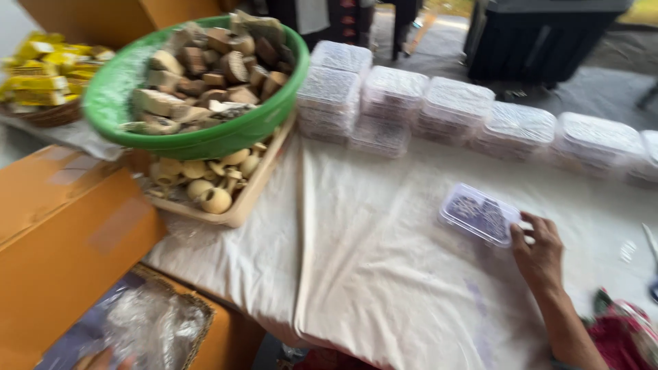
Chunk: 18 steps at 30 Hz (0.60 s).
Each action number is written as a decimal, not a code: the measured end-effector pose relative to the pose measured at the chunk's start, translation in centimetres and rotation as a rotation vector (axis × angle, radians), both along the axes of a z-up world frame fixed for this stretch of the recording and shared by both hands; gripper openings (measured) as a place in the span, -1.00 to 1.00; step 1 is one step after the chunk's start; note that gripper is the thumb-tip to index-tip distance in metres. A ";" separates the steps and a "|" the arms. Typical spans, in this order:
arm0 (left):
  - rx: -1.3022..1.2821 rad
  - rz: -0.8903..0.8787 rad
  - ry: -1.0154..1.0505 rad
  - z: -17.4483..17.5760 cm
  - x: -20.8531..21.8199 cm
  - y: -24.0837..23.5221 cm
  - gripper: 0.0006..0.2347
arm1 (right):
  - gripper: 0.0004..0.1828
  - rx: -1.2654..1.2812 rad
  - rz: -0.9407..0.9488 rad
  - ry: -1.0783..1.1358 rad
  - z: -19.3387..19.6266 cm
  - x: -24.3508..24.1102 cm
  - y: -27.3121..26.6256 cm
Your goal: The person wipes a clear plastic container with a cloth, places two decorative wooden pieces inside, and closes the lid. They then wrap the container in bubble wrap and secure it with tape.
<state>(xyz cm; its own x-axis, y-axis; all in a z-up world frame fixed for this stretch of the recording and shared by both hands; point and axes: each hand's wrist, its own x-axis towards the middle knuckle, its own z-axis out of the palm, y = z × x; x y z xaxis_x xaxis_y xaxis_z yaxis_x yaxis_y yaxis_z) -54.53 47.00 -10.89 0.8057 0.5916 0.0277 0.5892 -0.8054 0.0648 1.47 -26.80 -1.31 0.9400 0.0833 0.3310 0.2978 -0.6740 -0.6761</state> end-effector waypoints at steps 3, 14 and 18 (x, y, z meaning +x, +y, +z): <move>-0.008 -0.082 0.011 -7.1 1.4 3.3 -0.51 | -0.61 0.062 -0.013 -0.009 -0.1 -0.3 -0.3; 0.040 -0.232 -0.055 -8.4 13.8 3.4 -0.61 | -0.63 0.071 0.016 -0.017 1.9 -1.1 -0.2; 0.112 -0.105 -0.076 -6.9 7.7 5.8 -0.64 | -0.62 0.108 0.026 -0.029 -0.3 -0.3 -0.9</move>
<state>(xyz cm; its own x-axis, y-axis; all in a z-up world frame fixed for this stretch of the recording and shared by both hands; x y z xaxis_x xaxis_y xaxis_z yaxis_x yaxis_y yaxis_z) -46.79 52.78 -17.81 0.8559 0.4944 0.1515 0.4985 -0.8668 0.0125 1.16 -27.68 -1.62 0.9278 0.0695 0.3664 0.3345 -0.5895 -0.7353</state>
